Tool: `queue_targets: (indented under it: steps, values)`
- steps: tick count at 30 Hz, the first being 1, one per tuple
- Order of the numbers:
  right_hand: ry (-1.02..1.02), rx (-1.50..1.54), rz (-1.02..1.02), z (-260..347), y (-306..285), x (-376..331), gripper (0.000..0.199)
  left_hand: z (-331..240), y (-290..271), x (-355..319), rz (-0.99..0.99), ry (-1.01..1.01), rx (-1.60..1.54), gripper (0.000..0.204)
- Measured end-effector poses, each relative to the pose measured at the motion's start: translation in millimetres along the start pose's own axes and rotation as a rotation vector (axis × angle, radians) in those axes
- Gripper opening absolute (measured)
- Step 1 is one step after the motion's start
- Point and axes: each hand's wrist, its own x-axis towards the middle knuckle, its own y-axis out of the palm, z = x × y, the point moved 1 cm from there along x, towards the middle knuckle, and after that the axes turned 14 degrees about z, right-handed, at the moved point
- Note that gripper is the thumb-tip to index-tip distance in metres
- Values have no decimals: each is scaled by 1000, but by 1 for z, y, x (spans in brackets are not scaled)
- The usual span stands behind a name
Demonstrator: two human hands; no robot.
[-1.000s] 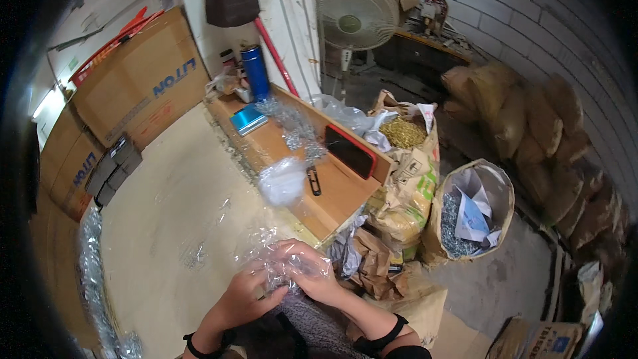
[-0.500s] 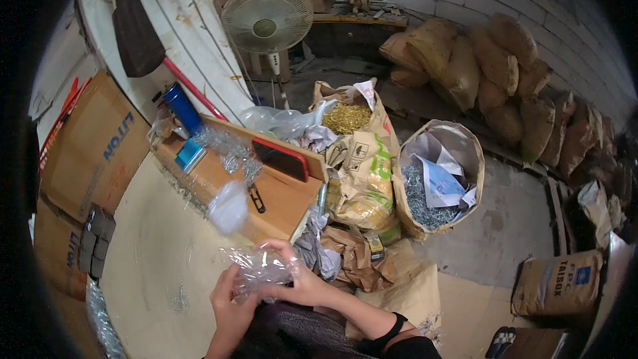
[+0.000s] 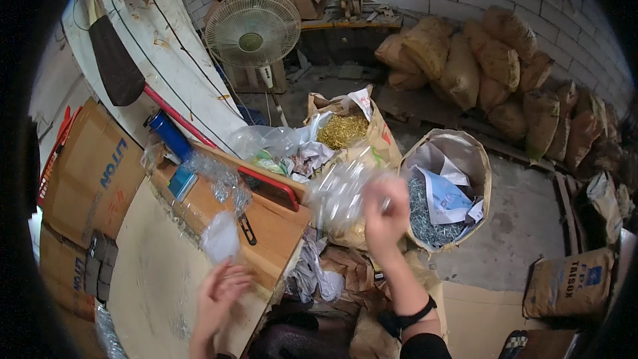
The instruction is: Sorting, organizing, and bagging small metal screws and scrap parts on a workbench.
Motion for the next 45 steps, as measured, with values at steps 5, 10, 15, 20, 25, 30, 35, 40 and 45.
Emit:
queue_targets:
  steps: [5, 10, 15, 20, 25, 30, 35, 40, 45]
  values:
    - [206, -210, 168, -125, 93, -2, 29, -7, -99, -5, -373, -97, 300, 29]
    - [308, 93, 1141, -229, 168, -83, 43, -2, -181, 10, -583, -77, 334, 28]
    - [361, -358, 1472, -250, 166, -156, 43, 13, -271, 25, -663, -148, 594, 29]
    - [368, -575, 1548, -248, 163, -194, 44, 50, -338, 36, -718, -219, 877, 36]
    - [383, -679, 1530, -259, 152, -195, 45, 76, -334, 76, -712, -318, 1082, 40]
    - [372, -737, 1499, -262, 145, -198, 45, 79, -335, 83, -740, -357, 1241, 22]
    - [337, -757, 1368, -258, 137, -184, 46, 64, -328, 59, -924, -303, 1239, 15]
    - [231, -660, 696, -221, 99, -156, 47, 0, -262, -12, -985, 35, 985, 11]
    - [309, -230, 107, -65, 56, -87, 34, -41, -119, -114, -651, 23, 947, 18]
